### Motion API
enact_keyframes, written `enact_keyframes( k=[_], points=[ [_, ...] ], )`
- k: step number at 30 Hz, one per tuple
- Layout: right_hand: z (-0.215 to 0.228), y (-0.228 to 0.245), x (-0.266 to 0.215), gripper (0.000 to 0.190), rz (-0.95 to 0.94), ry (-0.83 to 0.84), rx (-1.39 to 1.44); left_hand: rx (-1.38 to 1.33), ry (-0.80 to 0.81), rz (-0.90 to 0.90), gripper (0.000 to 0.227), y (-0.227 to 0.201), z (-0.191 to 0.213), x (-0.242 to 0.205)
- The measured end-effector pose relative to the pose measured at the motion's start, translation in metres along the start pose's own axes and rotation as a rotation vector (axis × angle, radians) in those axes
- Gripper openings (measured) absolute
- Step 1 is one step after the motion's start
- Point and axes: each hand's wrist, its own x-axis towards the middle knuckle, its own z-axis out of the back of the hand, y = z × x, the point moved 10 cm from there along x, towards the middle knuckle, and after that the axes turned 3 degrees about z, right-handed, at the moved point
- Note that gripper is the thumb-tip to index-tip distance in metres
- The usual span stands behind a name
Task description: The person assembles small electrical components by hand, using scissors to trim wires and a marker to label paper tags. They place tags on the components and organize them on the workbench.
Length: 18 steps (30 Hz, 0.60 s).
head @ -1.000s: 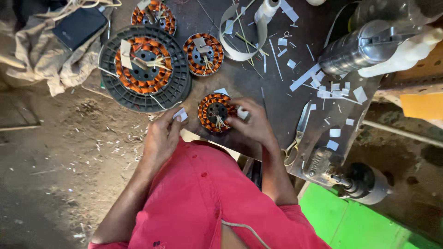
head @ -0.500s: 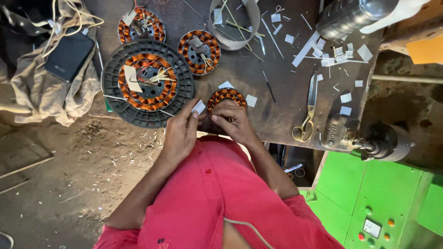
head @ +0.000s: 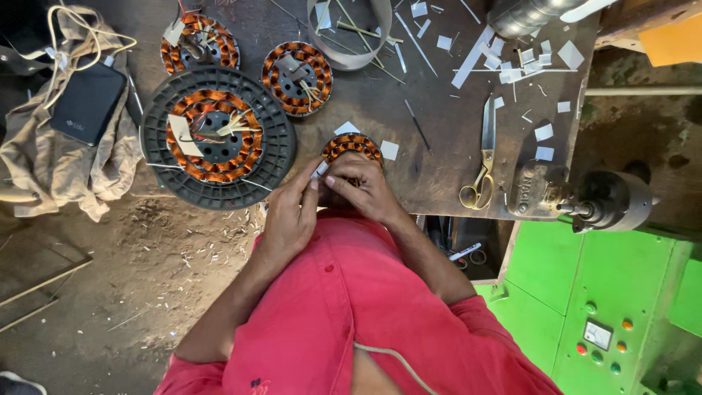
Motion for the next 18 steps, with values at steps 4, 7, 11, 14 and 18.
enact_keyframes(
  k=[4,7,11,14,18],
  points=[
    [0.001,-0.004,-0.001,0.013,0.011,-0.006,0.021,0.002,-0.006,-0.022,0.034,-0.003,-0.002,-0.001],
    [0.000,-0.010,-0.004,0.013,0.000,0.006,0.049,0.041,0.004,-0.021,0.034,-0.004,-0.004,-0.002],
    [0.001,-0.019,-0.006,0.011,-0.042,-0.041,0.120,0.063,0.009,-0.023,0.032,-0.005,-0.008,-0.001],
    [0.003,-0.007,-0.006,0.012,0.058,-0.075,-0.032,0.057,0.035,0.056,0.034,0.004,-0.013,-0.001],
    [0.018,0.001,-0.009,0.022,0.088,-0.149,-0.147,0.035,0.032,-0.011,0.038,-0.001,-0.015,0.001]
  ],
)
